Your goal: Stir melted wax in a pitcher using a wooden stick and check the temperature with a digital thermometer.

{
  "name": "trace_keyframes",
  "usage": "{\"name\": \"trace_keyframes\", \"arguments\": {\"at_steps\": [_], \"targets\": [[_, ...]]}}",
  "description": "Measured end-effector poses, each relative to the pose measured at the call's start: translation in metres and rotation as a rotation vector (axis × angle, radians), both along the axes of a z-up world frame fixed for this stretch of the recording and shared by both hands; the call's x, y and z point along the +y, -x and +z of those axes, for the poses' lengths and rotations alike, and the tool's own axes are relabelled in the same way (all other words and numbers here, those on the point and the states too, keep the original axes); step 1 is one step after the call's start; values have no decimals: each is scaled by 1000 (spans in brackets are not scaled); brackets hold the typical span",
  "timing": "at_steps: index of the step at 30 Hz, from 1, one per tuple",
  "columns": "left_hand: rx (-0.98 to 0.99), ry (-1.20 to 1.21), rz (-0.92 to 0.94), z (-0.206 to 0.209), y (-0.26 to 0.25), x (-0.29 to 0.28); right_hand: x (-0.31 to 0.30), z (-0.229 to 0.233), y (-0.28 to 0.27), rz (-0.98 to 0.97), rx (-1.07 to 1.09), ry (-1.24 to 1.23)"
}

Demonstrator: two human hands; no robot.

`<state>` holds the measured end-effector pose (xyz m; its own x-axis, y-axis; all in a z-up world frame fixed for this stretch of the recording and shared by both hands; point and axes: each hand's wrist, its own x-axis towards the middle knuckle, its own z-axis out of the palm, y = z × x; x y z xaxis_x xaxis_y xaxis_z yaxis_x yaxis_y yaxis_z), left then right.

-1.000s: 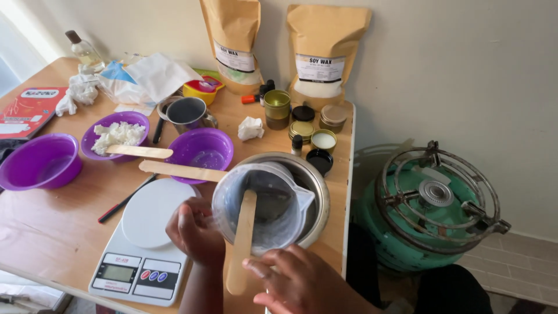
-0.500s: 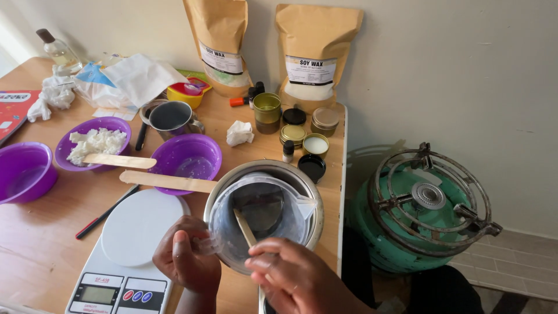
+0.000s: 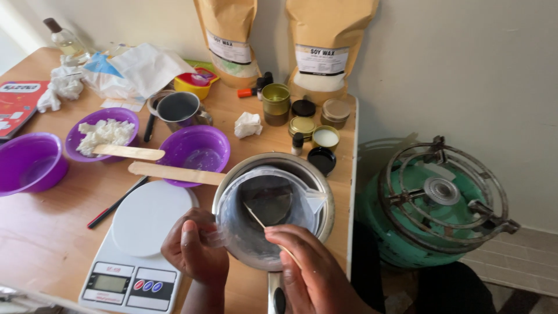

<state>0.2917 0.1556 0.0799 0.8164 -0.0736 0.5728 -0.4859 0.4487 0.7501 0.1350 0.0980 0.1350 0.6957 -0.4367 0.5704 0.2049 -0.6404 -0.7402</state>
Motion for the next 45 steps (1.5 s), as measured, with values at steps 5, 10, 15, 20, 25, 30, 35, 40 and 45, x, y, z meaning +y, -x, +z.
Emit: {"name": "trace_keyframes", "arguments": {"at_steps": [5,10,15,20,25,30,35,40,45], "targets": [[114,91,-8,-3,-7,0,-5,0,13,-57,146,163],[58,76,-19,0,-2,1,-18,1,19,-63,156,318],[-113,104,24,-3,1,-3,-10,2,18,-57,86,39],[-153,96,43,-6,0,-3,-15,-13,20,99,164,-182],[-136,86,39,-7,-1,-2,-21,-8,22,23,215,130],[-103,72,14,-4,1,-3,-34,-18,15,20,158,593],[-113,74,23,-5,0,-4,-19,-3,14,119,128,376],[-111,81,21,-5,3,-5,-14,-16,16,199,135,-166],[-105,89,32,-7,1,-4,-10,-12,19,-3,209,-38]]}}
